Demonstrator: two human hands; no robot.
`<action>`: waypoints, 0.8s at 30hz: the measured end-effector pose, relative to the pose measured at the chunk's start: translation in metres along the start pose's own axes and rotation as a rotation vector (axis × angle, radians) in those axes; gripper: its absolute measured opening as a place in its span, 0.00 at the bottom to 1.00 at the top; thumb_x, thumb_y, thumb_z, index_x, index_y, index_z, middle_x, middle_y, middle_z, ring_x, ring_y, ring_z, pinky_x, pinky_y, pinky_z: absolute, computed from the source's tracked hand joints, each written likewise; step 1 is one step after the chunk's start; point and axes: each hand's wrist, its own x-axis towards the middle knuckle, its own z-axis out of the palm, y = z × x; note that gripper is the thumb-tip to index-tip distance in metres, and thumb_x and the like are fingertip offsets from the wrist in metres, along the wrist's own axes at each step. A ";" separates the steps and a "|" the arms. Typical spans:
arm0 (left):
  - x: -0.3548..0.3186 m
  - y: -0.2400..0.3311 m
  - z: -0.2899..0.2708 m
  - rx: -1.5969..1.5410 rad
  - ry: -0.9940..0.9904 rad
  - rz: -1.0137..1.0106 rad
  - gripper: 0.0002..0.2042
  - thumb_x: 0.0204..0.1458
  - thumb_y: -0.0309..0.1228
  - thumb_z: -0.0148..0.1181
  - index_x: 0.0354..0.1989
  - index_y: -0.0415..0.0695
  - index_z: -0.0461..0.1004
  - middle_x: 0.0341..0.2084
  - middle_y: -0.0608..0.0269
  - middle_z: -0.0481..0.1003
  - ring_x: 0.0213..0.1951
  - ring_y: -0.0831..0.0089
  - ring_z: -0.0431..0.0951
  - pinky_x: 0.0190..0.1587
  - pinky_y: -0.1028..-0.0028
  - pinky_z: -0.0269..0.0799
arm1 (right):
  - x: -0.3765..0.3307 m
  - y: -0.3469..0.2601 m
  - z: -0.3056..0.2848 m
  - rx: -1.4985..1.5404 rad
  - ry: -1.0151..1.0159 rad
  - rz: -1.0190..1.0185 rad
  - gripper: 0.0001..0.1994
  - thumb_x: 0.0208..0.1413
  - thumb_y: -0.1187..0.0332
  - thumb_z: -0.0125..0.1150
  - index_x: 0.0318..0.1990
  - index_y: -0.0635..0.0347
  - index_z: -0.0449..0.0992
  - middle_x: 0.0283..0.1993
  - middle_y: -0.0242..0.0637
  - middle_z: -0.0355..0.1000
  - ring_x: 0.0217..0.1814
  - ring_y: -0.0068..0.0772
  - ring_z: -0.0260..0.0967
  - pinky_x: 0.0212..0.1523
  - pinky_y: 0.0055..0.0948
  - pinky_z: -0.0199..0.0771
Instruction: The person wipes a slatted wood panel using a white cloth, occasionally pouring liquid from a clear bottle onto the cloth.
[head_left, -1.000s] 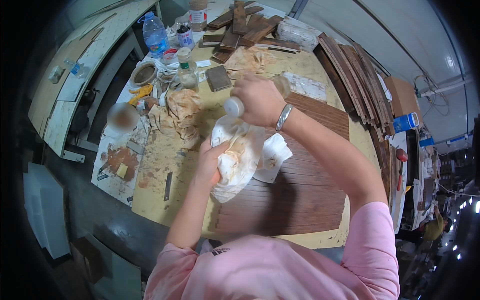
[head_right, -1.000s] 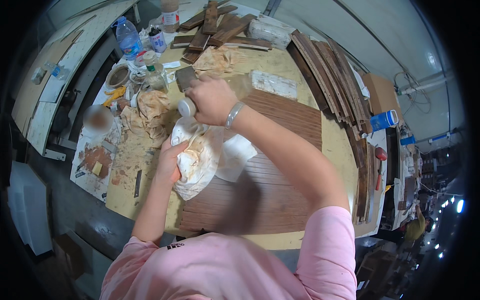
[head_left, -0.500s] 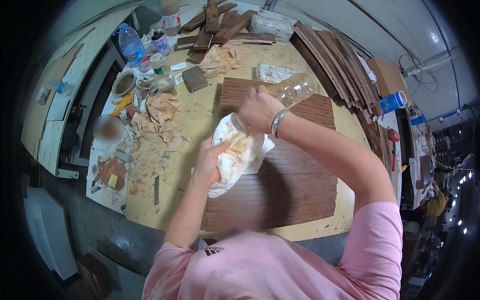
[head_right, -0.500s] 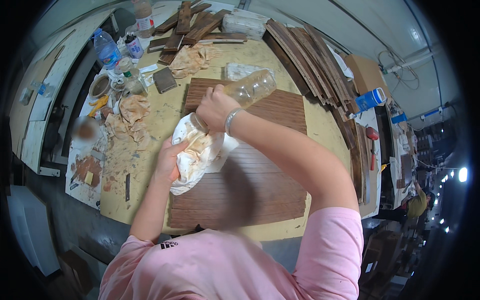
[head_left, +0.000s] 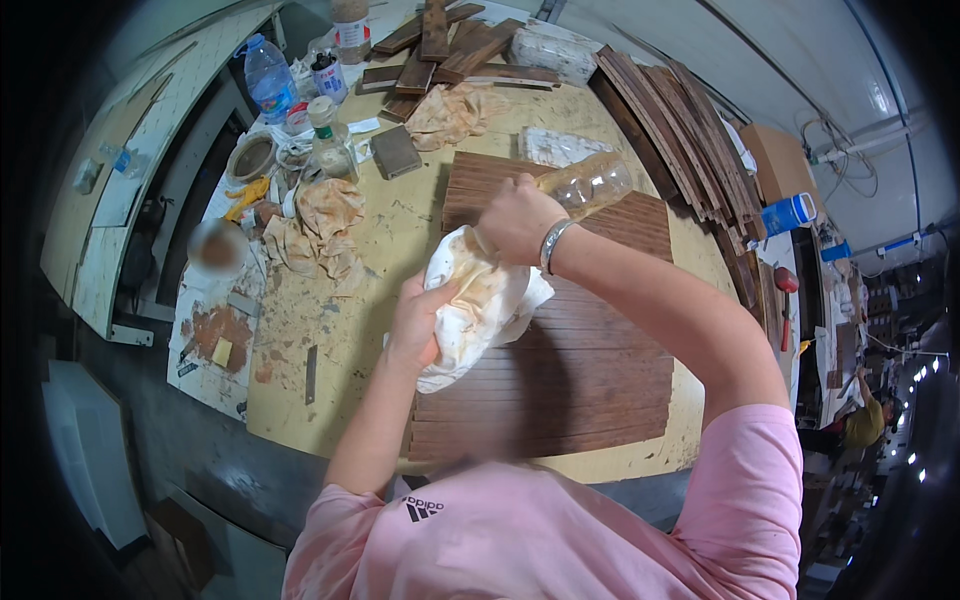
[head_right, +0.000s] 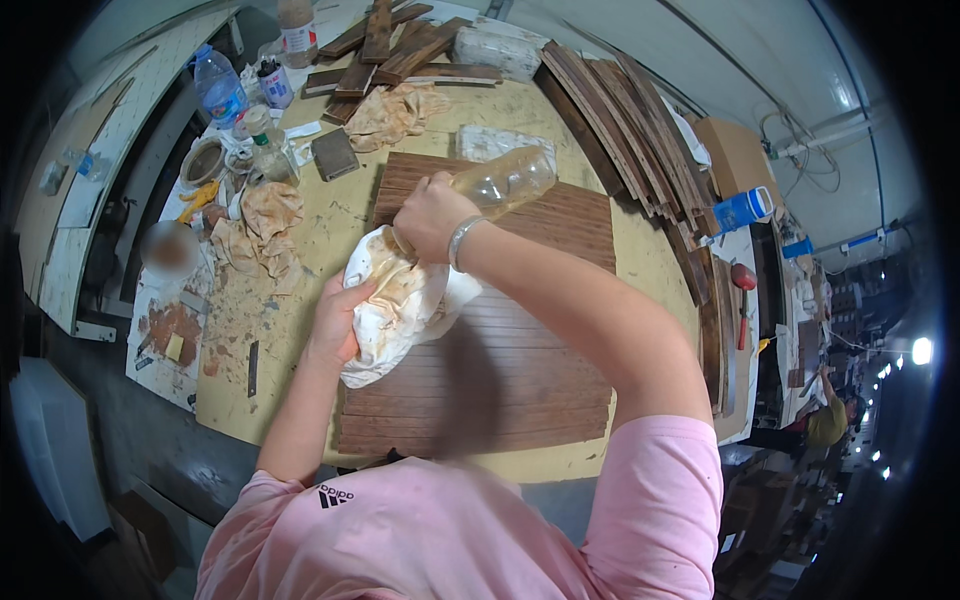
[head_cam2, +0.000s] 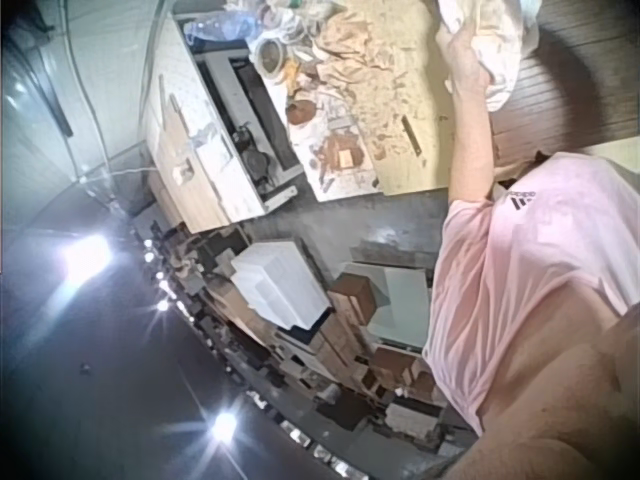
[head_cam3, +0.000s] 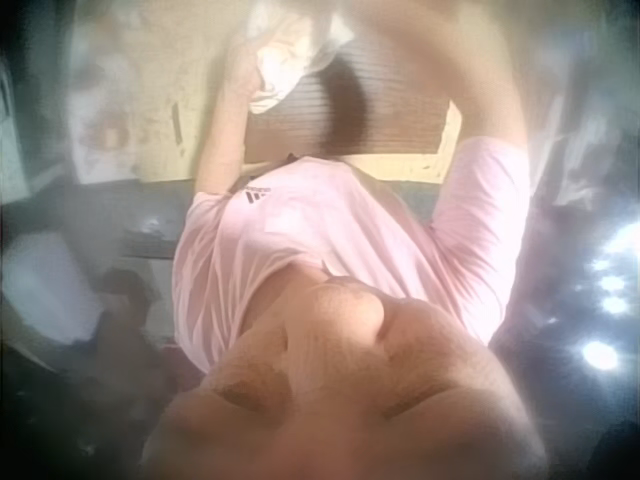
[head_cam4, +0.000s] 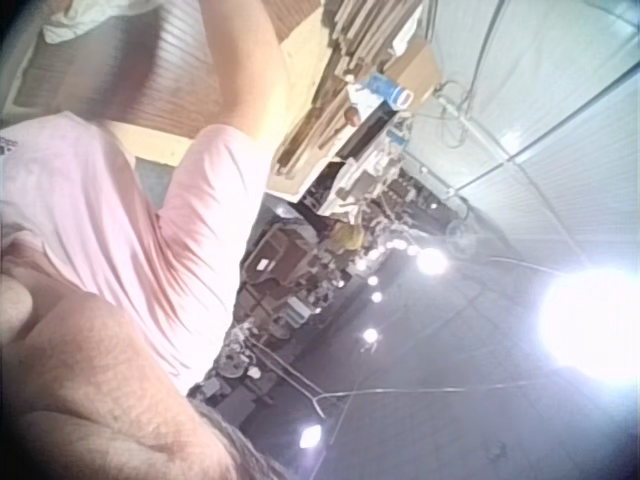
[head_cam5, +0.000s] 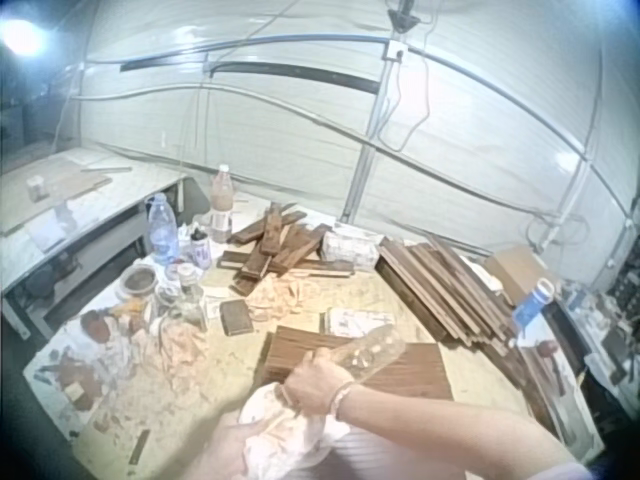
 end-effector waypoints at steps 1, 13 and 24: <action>-0.001 0.001 0.000 0.019 0.011 0.008 0.18 0.58 0.19 0.51 0.57 0.30 0.67 0.48 0.48 0.76 0.46 0.62 0.81 0.48 0.64 0.79 | 0.002 -0.001 -0.002 0.022 -0.005 -0.016 0.12 0.43 0.55 0.66 0.28 0.53 0.84 0.31 0.39 0.79 0.39 0.41 0.74 0.39 0.41 0.70; -0.062 0.079 -0.016 0.227 0.156 0.213 0.22 0.55 0.18 0.51 0.60 0.27 0.64 0.52 0.45 0.74 0.50 0.60 0.79 0.55 0.63 0.74 | 0.091 0.004 -0.036 0.902 0.644 0.339 0.14 0.42 0.60 0.69 0.31 0.63 0.82 0.32 0.48 0.79 0.35 0.46 0.78 0.38 0.38 0.77; -0.084 0.090 -0.016 0.476 0.277 0.158 0.22 0.54 0.19 0.53 0.59 0.28 0.66 0.51 0.49 0.75 0.49 0.64 0.78 0.54 0.68 0.72 | 0.166 -0.027 0.028 1.699 0.671 0.300 0.27 0.41 0.59 0.78 0.46 0.66 0.77 0.41 0.42 0.80 0.43 0.29 0.77 0.48 0.30 0.76</action>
